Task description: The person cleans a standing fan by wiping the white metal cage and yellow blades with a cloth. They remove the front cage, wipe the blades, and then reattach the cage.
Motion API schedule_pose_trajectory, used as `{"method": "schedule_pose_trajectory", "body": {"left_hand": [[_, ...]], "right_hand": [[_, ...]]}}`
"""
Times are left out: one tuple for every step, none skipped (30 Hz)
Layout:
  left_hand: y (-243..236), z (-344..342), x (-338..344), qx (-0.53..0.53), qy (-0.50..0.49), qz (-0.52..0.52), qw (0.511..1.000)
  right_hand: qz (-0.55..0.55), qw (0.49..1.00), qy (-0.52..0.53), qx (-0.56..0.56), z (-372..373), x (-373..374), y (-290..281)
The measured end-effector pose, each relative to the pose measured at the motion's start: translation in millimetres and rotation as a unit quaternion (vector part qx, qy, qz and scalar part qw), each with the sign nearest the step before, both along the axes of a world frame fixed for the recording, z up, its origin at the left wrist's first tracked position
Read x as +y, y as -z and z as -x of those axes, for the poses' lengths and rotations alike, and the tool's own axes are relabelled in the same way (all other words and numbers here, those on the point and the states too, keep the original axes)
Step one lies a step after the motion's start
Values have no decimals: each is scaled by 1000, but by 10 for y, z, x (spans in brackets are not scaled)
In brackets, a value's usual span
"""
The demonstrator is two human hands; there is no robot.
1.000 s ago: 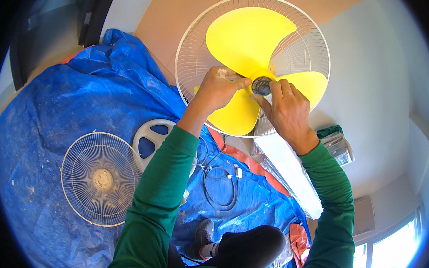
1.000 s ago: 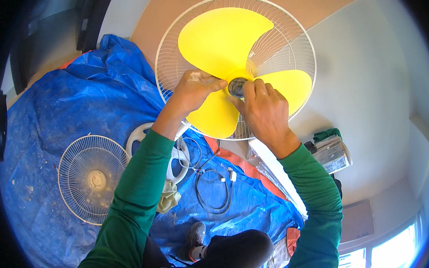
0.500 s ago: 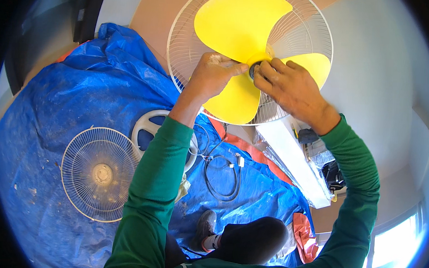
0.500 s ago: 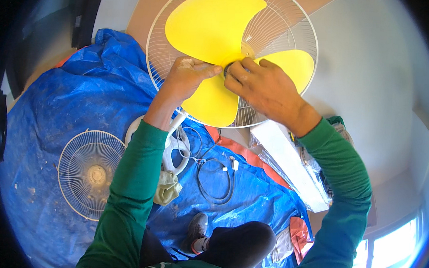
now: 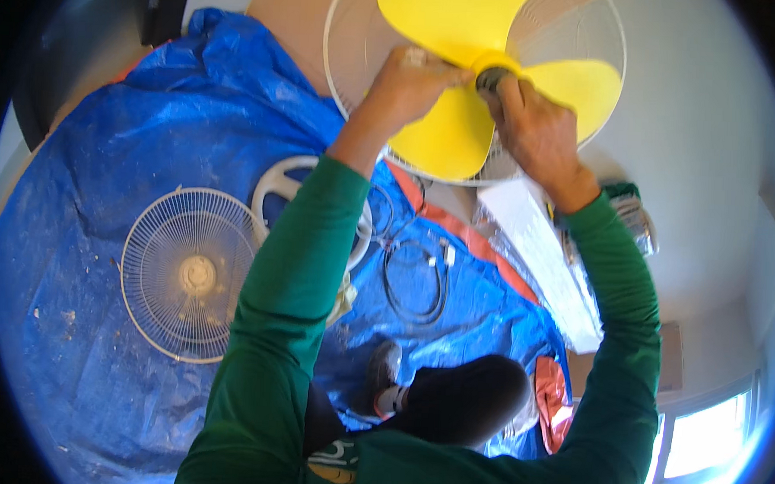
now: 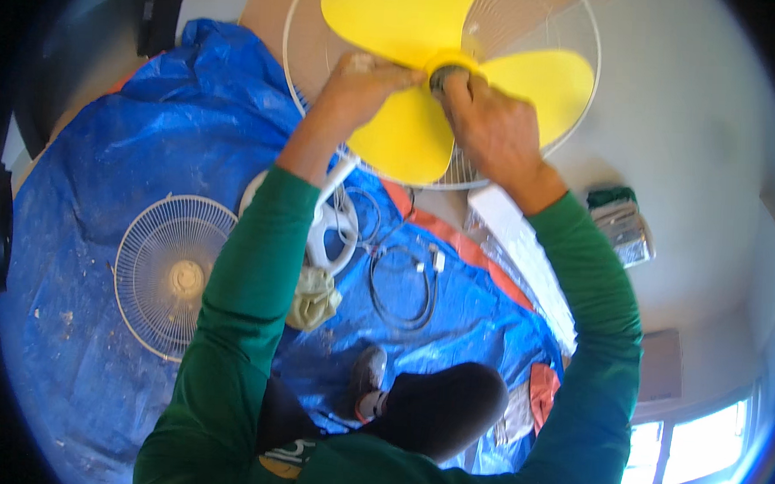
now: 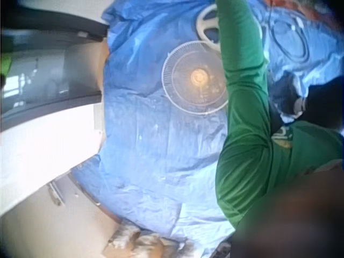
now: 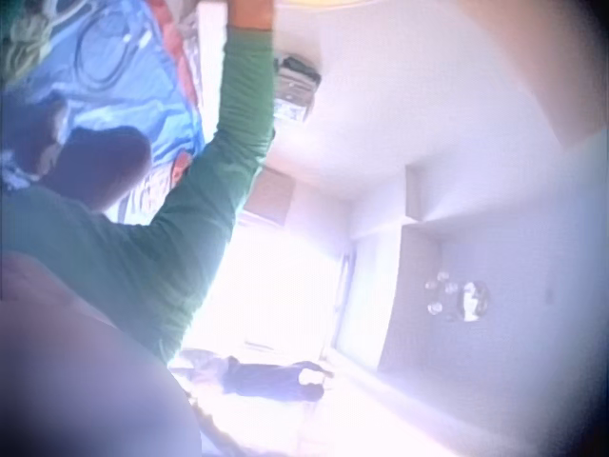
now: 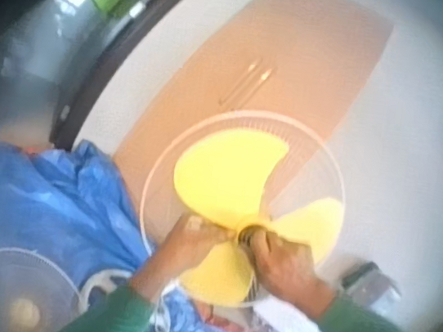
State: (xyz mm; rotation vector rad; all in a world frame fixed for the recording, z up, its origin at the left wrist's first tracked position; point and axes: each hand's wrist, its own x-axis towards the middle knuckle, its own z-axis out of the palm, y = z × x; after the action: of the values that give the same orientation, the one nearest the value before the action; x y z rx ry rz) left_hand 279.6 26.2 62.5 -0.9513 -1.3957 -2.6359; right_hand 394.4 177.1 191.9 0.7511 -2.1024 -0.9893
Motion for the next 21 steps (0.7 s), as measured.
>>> {"method": "schedule_pose_trajectory", "body": {"left_hand": [[13, 0, 14, 13, 15, -26, 999], [18, 7, 24, 12, 28, -48, 998], [24, 13, 31, 14, 11, -43, 999], [28, 27, 29, 12, 1, -30, 999], [33, 44, 27, 12, -10, -16, 1000], [36, 68, 30, 27, 4, -29, 999], [42, 95, 39, 41, 19, -43, 998], [50, 129, 50, 54, 34, -58, 996], [60, 148, 69, 39, 58, -80, 994], [56, 177, 78, 37, 88, -76, 993], [67, 177, 71, 29, 108, -68, 991], [54, 138, 104, 54, 70, -103, 991], [22, 128, 81, 85, 21, -130, 988], [20, 73, 79, 124, 43, -143, 981], [-6, 77, 54, 86, 98, -103, 986], [-29, -9, 123, 28, -61, -111, 992], [-24, 4, 105, 20, -62, -97, 993], [-26, -27, 141, 11, -58, -84, 995], [-3, -8, 133, 0, -53, -70, 996], [27, 14, 131, -11, -66, -50, 996], [24, 33, 158, 6, -55, -88, 995]], "right_hand": [[-23, 1000, -3, -14, 8, 0, -41], [-45, 999, -7, -26, 6, -13, -84], [-77, 996, -12, -51, -10, -41, -146], [-97, 993, -7, -60, -29, -74, -208], [-134, 988, -3, -77, -51, -115, -285], [-153, 978, 77, -121, -82, -145, -356], [-170, 974, 41, -143, -88, -162, -453], [-189, 965, 31, -180, -98, -168, -568], [-226, 956, 1, -186, -73, -146, -633], [-219, 948, -26, -229, -81, -119, -757], [-208, 949, -93, -216, 9, -73, -727], [-367, 920, -65, -125, 19, -23, -806], [-376, 921, -18, -97, 70, 41, -761], [-306, 943, -34, -130, 124, 101, -729], [-234, 964, -2, -130, 142, 172, -638], [-177, 979, 45, -93, 173, 227, -536], [-117, 979, 159, -60, 198, 261, -438], [-87, 977, 192, -36, 220, 274, -337], [-69, 964, 254, -36, 241, 258, -264], [-67, 959, 270, -51, 249, 221, -217], [-78, 973, 203, -72, 238, 168, -182]]}}
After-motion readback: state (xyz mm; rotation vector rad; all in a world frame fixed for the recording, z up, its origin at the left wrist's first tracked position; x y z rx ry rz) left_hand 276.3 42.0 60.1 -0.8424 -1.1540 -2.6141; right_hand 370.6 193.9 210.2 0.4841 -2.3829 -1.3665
